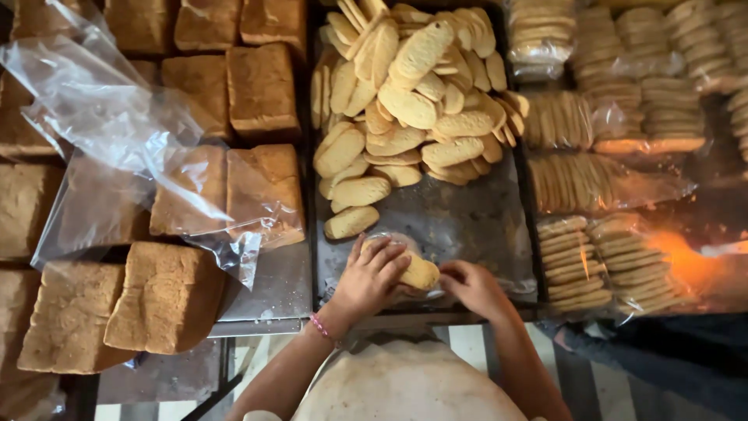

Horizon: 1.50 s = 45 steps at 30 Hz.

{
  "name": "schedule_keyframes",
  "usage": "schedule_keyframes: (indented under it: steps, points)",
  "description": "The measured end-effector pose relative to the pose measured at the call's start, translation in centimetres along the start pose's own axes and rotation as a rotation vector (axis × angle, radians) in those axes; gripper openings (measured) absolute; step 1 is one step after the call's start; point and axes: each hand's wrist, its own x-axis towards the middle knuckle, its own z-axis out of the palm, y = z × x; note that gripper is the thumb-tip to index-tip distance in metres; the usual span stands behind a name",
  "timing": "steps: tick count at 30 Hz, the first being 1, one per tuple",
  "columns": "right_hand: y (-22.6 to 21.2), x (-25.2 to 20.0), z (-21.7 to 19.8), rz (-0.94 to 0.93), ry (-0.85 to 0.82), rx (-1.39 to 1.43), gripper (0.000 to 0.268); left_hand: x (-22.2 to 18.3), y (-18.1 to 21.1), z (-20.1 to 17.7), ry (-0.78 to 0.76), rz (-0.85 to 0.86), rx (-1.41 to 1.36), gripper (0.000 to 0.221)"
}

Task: Packing biscuits or cookies into plastic bags at a bakery.

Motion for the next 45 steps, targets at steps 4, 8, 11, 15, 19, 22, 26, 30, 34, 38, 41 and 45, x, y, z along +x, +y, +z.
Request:
schedule_keyframes:
  steps: [4,8,11,15,19,22,26,30,34,38,41,45]
  points:
    - [-2.2,-1.3,2.5,-0.008,-0.052,-0.013,0.031,0.5,0.0,-0.1,0.013,0.000,-0.009,0.056]
    - [-1.5,-1.2,3.8,0.014,-0.032,0.033,0.038,0.6,-0.2,0.4,0.049,-0.015,-0.035,0.058]
    - [-2.8,-1.6,4.2,-0.008,-0.098,0.086,0.040,1.5,0.1,-0.8,0.055,-0.033,-0.040,0.065]
    - [-3.3,-1.7,5.1,0.055,-0.009,0.002,0.041,2.3,0.6,-2.0,0.024,-0.027,0.045,0.087]
    - [-1.5,-1.5,5.9,-0.144,0.173,-0.109,0.028,2.2,0.5,-2.1,-0.010,-0.025,0.110,0.092]
    - [-0.3,-0.9,6.3,-0.220,0.277,-0.104,0.032,2.3,-0.2,-1.7,0.012,-0.053,0.023,0.091]
    - [-2.1,-0.7,6.8,-0.283,0.328,-0.146,0.037,2.5,-0.8,-1.8,0.022,-0.106,-0.088,0.093]
    - [-3.2,-1.0,6.9,-0.255,0.291,-0.324,0.048,2.6,-1.0,-2.0,0.039,-0.136,-0.171,0.093]
    - [-5.3,-1.0,5.8,-0.331,0.233,-0.392,0.051,2.6,-1.1,-2.0,0.056,-0.148,-0.202,0.091]
    - [-6.5,-0.3,4.7,-0.369,0.145,-0.677,0.031,2.5,-1.3,-1.8,0.067,-0.142,-0.210,0.090]
    - [-6.9,0.0,4.2,-0.427,0.126,-0.713,0.027,2.3,-1.5,-1.5,0.067,-0.152,-0.210,0.090]
    - [-8.1,-0.5,2.9,-0.647,0.173,-0.642,0.034,2.4,-1.5,-2.0,0.054,-0.164,-0.206,0.091]
